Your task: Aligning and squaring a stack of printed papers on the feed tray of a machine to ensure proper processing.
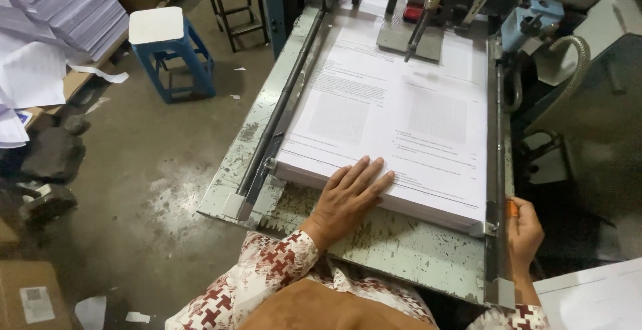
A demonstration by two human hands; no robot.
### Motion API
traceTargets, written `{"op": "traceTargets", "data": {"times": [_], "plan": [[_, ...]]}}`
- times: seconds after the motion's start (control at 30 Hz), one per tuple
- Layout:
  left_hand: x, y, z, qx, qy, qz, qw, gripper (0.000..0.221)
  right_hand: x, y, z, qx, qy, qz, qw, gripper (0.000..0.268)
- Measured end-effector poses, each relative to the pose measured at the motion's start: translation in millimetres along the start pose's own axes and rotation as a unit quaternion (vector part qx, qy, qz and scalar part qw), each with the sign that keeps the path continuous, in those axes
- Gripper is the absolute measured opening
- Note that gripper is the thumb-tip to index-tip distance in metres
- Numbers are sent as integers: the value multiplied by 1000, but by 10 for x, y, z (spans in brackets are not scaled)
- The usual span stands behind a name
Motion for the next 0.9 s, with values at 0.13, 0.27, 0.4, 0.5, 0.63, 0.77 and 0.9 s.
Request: {"op": "traceTargets", "data": {"times": [0.13, 0.27, 0.4, 0.5, 0.63, 0.77, 0.9], "plan": [[6, 33, -3, -12, 2, 7, 1000, 60, -9, 6, 86, -28, 0, 3, 1000, 17], [27, 37, -9, -5, 3, 12, 1000, 57, 22, 3, -18, -12, -16, 18, 1000, 17], [21, 63, 0, -17, 5, 19, 1000, 56, 46, 12, -121, 7, -29, 12, 999, 25], [8, 6, -5, -14, 4, -9, 1000, 73, 47, -4, -102, 24, -35, 9, 999, 29], [28, 19, 3, -12, 6, -3, 1000, 57, 19, 1, 124, 17, -28, 20, 999, 26], [49, 55, 0, -26, 11, -7, 1000, 61, 14, 14, 177, -4, -28, 31, 999, 26], [68, 38, -2, -11, 13, -10, 1000, 56, -18, -13, 219, 9, -39, 23, 999, 20]]}}
Point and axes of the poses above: each hand's wrist, its own x-axis towards the middle knuckle, its own y-axis out of the back of the hand, z = x × y, the point moved 8 cm from there along x, towards the middle knuckle, and after that the axes turned 4 degrees about y, right-handed, at the moved point
